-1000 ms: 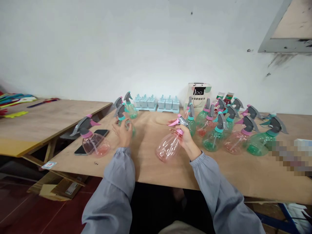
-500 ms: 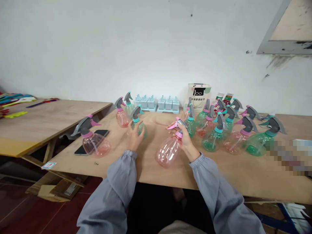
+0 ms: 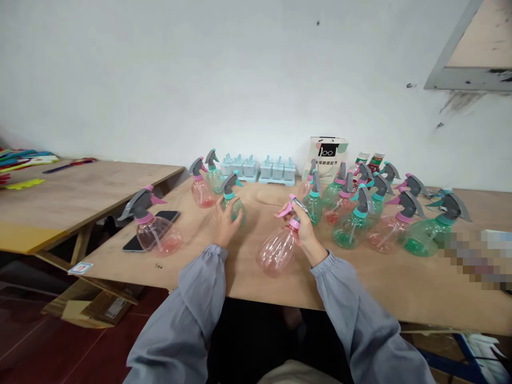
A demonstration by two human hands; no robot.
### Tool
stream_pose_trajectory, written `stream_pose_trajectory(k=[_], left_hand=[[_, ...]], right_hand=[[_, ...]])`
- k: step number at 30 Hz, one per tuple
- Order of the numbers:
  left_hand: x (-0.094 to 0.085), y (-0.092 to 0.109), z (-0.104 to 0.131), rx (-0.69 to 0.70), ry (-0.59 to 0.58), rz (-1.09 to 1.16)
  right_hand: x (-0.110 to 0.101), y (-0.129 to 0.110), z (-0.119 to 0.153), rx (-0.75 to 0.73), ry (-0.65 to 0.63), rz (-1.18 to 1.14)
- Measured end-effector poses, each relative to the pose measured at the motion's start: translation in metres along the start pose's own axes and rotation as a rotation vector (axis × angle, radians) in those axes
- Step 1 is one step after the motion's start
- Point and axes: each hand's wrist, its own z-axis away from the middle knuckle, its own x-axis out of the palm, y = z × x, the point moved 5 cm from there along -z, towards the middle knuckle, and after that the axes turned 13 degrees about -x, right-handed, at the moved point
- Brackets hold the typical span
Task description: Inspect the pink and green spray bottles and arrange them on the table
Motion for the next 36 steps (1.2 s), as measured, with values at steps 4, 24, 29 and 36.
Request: stream_pose_trajectory(k=[4,24,29,36], left_hand=[[0.000,0.001,0.000,0.007,-0.003,-0.015],[0.000,0.002,0.000,0.009,-0.017,-0.006],[0.001,0.001,0.000,0.009,-0.017,0.019],[0.001,0.001,-0.001,0.007,-0.023,-0.001]], right_hand=[[-0.003,-0.005,0.002,-0.014,0.063,-0.024],[-0.007,-0.023,-0.001,-0.252,-0.050,0.291],[-0.035,-0.053,0.002,-0.544,0.115,0.689],[-0.067,-0.064,-0.004,-0.615,0.254,0.921]])
